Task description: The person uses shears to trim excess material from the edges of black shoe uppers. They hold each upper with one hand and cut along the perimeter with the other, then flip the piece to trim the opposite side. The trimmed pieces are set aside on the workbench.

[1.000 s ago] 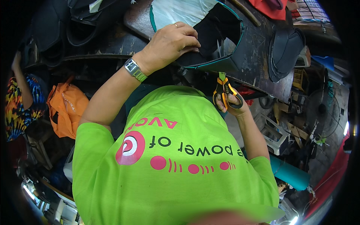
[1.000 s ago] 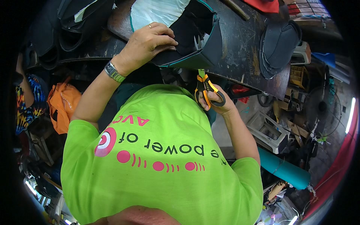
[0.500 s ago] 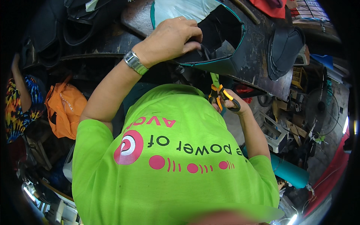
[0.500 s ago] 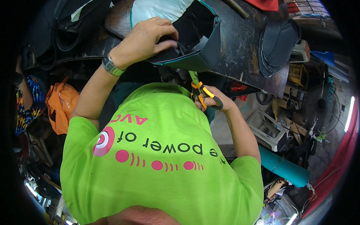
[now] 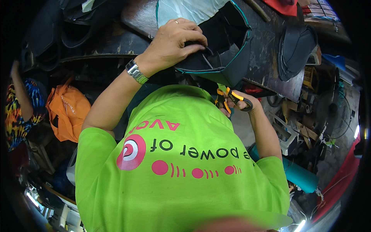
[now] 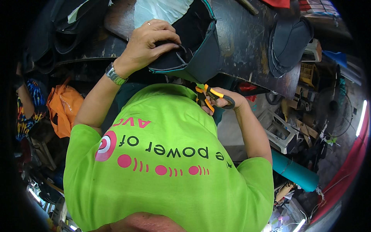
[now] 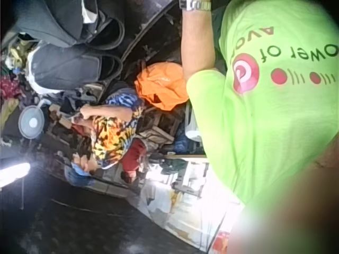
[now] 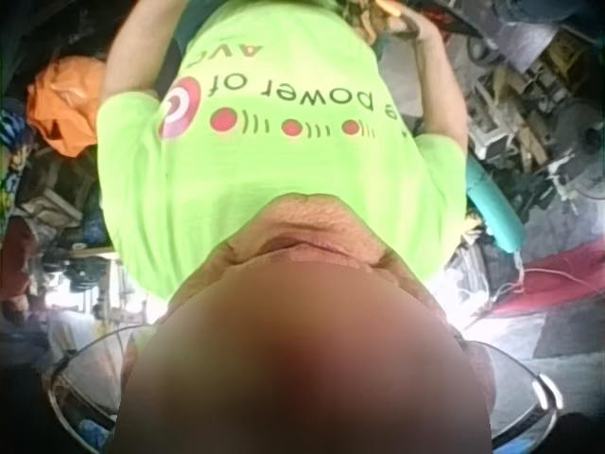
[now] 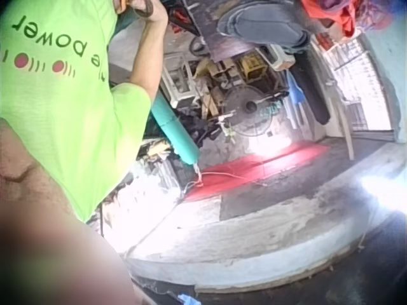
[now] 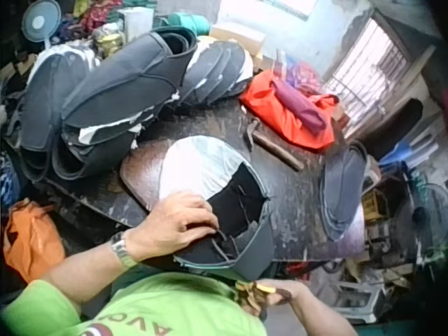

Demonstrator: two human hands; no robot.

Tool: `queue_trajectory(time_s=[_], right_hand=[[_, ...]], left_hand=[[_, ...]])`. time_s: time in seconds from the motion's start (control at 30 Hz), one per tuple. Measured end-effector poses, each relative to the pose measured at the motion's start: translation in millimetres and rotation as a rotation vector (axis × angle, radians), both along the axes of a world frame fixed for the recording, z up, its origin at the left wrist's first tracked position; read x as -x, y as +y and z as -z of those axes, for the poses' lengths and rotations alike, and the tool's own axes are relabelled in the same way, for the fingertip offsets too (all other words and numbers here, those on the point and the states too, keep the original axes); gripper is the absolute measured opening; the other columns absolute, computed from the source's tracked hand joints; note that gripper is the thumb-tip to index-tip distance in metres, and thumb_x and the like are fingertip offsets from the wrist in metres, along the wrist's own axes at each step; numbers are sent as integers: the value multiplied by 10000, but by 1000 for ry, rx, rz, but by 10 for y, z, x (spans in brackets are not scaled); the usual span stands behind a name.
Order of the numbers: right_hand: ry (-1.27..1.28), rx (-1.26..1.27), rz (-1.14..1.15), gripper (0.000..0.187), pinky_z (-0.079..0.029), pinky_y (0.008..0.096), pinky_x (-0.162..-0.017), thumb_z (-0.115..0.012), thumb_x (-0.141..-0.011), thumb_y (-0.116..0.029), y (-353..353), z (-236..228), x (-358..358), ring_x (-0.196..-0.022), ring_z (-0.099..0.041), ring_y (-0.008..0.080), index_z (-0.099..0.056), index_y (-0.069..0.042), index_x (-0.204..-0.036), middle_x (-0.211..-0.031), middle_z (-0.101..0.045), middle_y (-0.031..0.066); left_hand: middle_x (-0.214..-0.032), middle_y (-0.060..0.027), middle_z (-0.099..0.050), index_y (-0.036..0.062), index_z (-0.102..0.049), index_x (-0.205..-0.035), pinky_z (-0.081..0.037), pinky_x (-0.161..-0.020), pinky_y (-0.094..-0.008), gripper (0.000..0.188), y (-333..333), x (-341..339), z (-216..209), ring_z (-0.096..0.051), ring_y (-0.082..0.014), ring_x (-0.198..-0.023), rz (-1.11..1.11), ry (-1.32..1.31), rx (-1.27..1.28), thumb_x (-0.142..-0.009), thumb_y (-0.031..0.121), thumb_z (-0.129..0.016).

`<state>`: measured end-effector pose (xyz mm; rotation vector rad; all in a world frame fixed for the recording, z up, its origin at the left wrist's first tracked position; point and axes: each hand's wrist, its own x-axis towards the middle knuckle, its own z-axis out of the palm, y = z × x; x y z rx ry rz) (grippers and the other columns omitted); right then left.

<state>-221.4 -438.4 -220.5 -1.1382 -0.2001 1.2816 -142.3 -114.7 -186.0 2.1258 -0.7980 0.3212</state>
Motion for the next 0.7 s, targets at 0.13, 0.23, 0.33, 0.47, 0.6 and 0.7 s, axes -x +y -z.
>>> queue_trajectory(time_s=[0.13,0.23,0.33,0.47,0.6,0.7], right_hand=[[288,-165,26,900,-474,276,-609,-787,-689,-693,-41,164,-20,-680,-604,183,-541,-4,-1213,-778,-593,100],[396,-347,-20,1027,-482,295,-544,-766,-694,-717,-27,362,-80,-621,-597,193,-446,-50,-1406,-866,-615,140],[473,-375,46,1003,-478,288,-490,-758,-679,-734,-59,431,-40,-564,-586,192,-477,-60,-1367,-816,-620,165],[504,-353,155,912,-460,252,-444,-769,-710,-684,-81,439,10,-511,-582,178,-526,-8,-1272,-727,-612,149],[471,-387,87,850,-442,234,-417,-775,-731,-647,-57,466,-27,-477,-575,166,-548,17,-1209,-677,-604,132],[462,-408,74,806,-429,221,-396,-780,-747,-620,-36,463,-28,-452,-569,157,-565,36,-1162,-639,-598,119]], left_hand=[[-950,-3,-667,137,-754,-894,-474,-865,-316,170,67,4,19,-622,-202,-956,56,-14,2,-733,131,-807],[-914,1,-632,142,-761,-895,-471,-844,-320,208,99,-5,24,-602,-201,-920,98,-34,1,-698,105,-815],[-841,1,-576,142,-763,-894,-460,-816,-333,248,130,-17,36,-569,-209,-855,140,-40,23,-660,85,-823],[-770,1,-522,139,-763,-878,-445,-781,-346,268,137,-30,64,-528,-209,-788,196,-115,44,-628,71,-832],[-740,3,-511,136,-763,-871,-444,-771,-346,276,142,-27,69,-518,-206,-761,227,-163,14,-616,57,-833],[-713,0,-491,128,-761,-872,-443,-769,-351,284,150,-26,60,-505,-208,-730,237,-153,15,-607,56,-833]])
